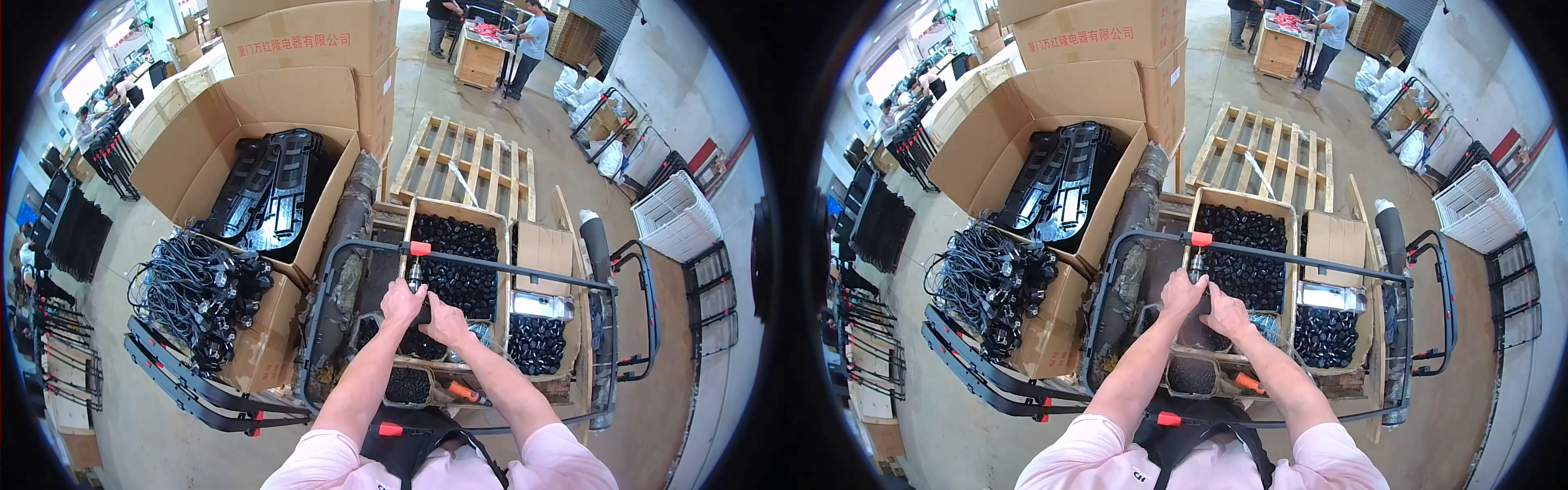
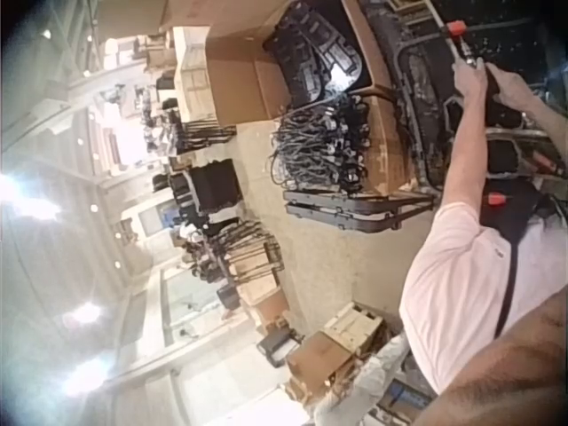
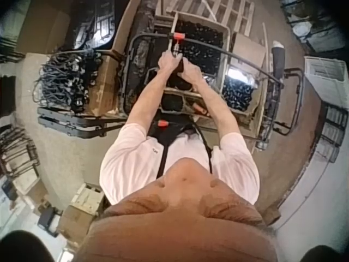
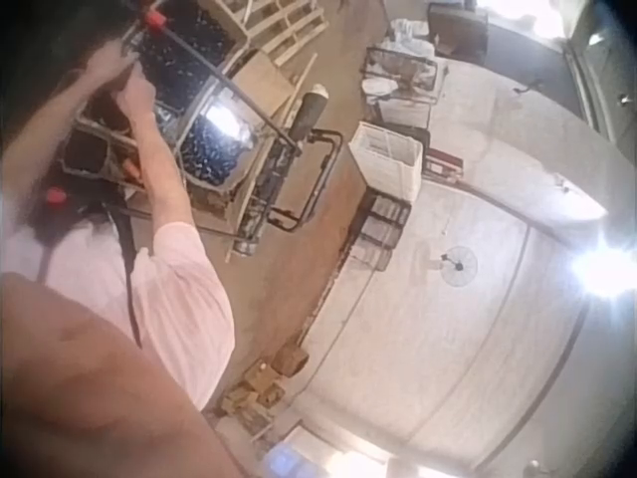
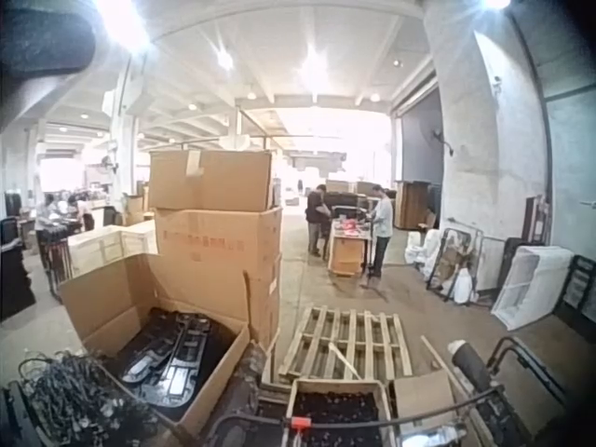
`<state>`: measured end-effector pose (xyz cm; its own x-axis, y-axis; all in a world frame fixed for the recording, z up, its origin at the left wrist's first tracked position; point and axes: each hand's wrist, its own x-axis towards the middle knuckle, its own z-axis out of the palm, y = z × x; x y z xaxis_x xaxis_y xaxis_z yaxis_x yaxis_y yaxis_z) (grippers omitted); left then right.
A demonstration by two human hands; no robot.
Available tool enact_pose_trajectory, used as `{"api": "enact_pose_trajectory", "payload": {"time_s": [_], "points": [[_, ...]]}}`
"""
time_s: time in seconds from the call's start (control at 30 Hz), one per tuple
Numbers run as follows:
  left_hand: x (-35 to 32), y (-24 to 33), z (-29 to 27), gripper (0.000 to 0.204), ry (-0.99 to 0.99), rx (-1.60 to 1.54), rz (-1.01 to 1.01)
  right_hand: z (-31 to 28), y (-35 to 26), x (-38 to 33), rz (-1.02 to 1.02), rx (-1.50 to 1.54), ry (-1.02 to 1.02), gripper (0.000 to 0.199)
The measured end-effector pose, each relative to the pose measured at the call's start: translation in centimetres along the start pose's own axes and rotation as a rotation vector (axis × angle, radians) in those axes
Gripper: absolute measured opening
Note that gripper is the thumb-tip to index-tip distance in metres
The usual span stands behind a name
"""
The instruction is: Assembling components of a leaf blower or similar outdoor power tool in a factory setting.
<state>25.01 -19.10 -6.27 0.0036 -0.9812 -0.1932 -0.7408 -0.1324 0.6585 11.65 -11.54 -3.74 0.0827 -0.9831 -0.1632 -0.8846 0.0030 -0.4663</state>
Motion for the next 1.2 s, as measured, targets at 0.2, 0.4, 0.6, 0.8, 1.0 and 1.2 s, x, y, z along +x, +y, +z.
{"api": "enact_pose_trajectory", "payload": {"time_s": [0.2, 0.4, 0.6, 0.8, 1.0, 1.2], "points": [[0.5, -0.1, 0.1, 0.064, -0.006, 0.007, -0.004, 0.2, 0.1, 0.3, -0.042, 0.015, 0.073, 0.082], [0.1, 0.3, 0.0, 0.064, 0.002, 0.014, 0.017, 1.0, 0.5, 0.1, -0.124, -0.001, 0.07, 0.066], [-0.5, 0.1, -0.3, 0.065, -0.018, 0.012, 0.017, 0.8, 0.1, -0.5, -0.092, 0.022, 0.036, 0.058], [-0.9, -0.2, -0.7, 0.065, -0.029, 0.011, 0.012, 0.6, -0.7, -1.0, -0.057, 0.021, 0.003, 0.06], [-1.5, 0.2, -1.0, 0.066, -0.036, 0.011, 0.018, 1.0, -0.2, -1.4, -0.076, 0.01, 0.021, 0.063], [-1.8, -0.7, -0.9, 0.065, -0.02, 0.007, 0.03, 1.4, -0.7, -1.7, -0.071, 0.019, 0.018, 0.063]]}}
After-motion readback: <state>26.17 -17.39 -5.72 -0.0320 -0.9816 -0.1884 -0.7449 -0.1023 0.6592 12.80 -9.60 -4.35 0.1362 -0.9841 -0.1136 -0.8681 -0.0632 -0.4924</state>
